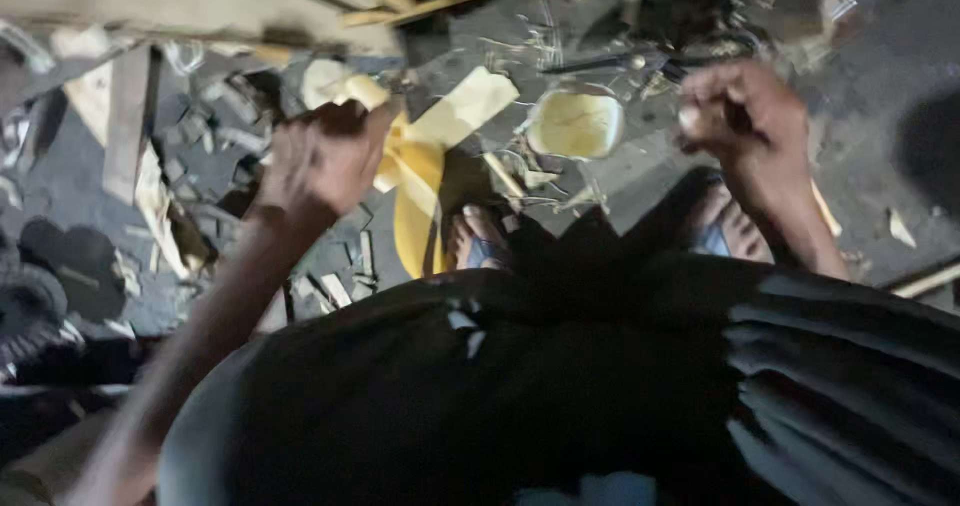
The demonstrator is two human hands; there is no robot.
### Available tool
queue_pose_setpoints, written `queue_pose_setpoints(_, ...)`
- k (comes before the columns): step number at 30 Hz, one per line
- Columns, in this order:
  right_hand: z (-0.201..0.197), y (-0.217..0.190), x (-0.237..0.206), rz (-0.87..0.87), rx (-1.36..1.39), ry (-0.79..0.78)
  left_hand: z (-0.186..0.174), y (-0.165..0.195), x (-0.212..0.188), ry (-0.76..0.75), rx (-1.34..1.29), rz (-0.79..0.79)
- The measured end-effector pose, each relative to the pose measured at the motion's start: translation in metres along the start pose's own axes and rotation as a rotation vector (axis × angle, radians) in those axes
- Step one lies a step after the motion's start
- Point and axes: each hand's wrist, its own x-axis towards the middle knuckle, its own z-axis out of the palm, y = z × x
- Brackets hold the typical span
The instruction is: The person handles long yellow paper strips, tearing and folding small pieces by hand, dipping them into a small container of paste, and attaching them to a wooden frame fitted with white hooks. The person works through the strips one piece at a time while seated on a low stool.
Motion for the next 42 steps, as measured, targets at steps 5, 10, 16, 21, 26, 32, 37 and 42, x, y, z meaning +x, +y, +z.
queue_pose_setpoints(5, 0.008, -0.012, -0.018, 0.294, 0.023, -0.147, 0.077, 0.029, 0.050, 0.995, -0.768, 0.112)
queue_pose_setpoints(10, 0.010, -0.020, -0.017, 0.455, -0.213, -0.340, 0.114, 0.043, 0.082, 1.015, -0.761, -0.177)
queue_pose_setpoints(16, 0.024, -0.008, -0.003, 0.136, -0.311, -0.662, 0.159, 0.068, 0.055, 0.606, -1.242, -0.525)
queue_pose_setpoints(21, 0.077, 0.027, 0.016, 0.383, -0.620, -0.832, 0.163, 0.098, 0.038, 0.804, -1.291, -0.330)
queue_pose_setpoints(26, 0.102, 0.019, 0.023, 0.236, 0.077, -0.674, 0.159, 0.119, 0.007, 0.826, -1.778, 0.454)
queue_pose_setpoints(32, 0.125, 0.004, 0.014, 0.505, 0.224, -0.937, 0.106, 0.150, 0.030, 0.729, -2.504, 0.332)
queue_pose_setpoints(37, 0.118, 0.026, -0.018, 0.474, 0.347, -0.882, 0.074, 0.112, 0.042, 0.817, -2.890, 0.596)
queue_pose_setpoints(42, 0.093, 0.031, 0.000, 0.289, 0.131, -0.479, 0.073, 0.115, 0.024, 0.759, -2.240, 0.380)
